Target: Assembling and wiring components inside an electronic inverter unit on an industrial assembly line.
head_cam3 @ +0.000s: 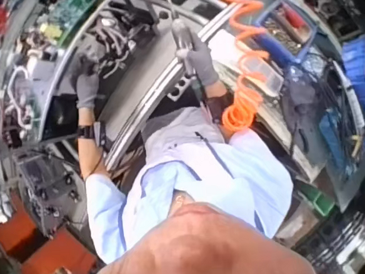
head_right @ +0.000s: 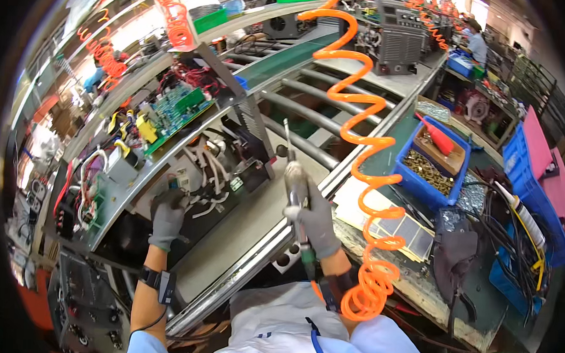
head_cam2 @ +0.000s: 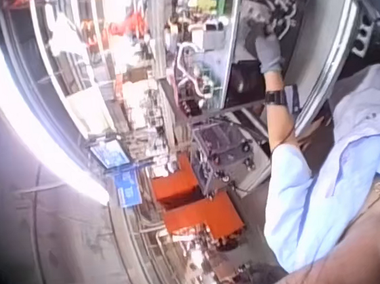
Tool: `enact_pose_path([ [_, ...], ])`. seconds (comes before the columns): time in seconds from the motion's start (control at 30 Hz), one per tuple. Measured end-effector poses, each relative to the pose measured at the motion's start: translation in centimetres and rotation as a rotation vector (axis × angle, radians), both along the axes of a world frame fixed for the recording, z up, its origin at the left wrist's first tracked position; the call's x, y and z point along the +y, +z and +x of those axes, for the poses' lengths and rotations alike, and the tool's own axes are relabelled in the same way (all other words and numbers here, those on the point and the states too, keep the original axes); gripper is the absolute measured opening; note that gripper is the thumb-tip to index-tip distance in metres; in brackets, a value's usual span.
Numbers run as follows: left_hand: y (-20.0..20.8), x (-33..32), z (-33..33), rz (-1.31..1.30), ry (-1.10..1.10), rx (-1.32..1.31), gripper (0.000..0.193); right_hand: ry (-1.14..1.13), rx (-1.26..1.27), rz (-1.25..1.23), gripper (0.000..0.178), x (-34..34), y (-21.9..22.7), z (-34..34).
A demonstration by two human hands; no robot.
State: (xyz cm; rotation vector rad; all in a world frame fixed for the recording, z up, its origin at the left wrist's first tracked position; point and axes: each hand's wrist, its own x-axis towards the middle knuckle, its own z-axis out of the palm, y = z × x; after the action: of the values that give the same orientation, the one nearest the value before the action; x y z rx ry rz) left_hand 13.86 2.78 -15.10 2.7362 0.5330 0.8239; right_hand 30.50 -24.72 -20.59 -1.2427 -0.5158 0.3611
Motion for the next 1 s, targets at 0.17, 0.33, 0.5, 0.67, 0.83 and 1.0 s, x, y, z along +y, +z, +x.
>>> enact_pose_path([
  [0.17,-2.0,0.9,1.5,0.075,-0.009,-0.121,0.014,0.072,0.144,0.121,0.064,2.0,1.0,8.0],
  [0.33,-1.3,-0.4,3.1,0.082,0.124,-0.039,0.012,0.244,0.137,0.257,0.061,7.7,3.4,13.1],
  [0.5,-1.6,-0.6,3.4,-0.026,0.183,-0.274,0.011,0.293,0.232,0.402,0.057,10.7,3.8,14.2],
  [0.67,-1.7,-0.9,3.7,0.031,0.208,-0.271,0.011,0.375,0.173,0.500,0.050,10.5,3.5,14.6],
  [0.83,-2.1,-1.2,3.9,0.145,0.229,-0.334,0.011,0.309,0.207,0.401,0.053,10.8,3.0,14.9],
  [1.0,-2.5,-1.7,4.4,0.206,0.273,-0.373,0.012,0.406,0.232,0.357,0.055,9.9,3.4,14.9],
])
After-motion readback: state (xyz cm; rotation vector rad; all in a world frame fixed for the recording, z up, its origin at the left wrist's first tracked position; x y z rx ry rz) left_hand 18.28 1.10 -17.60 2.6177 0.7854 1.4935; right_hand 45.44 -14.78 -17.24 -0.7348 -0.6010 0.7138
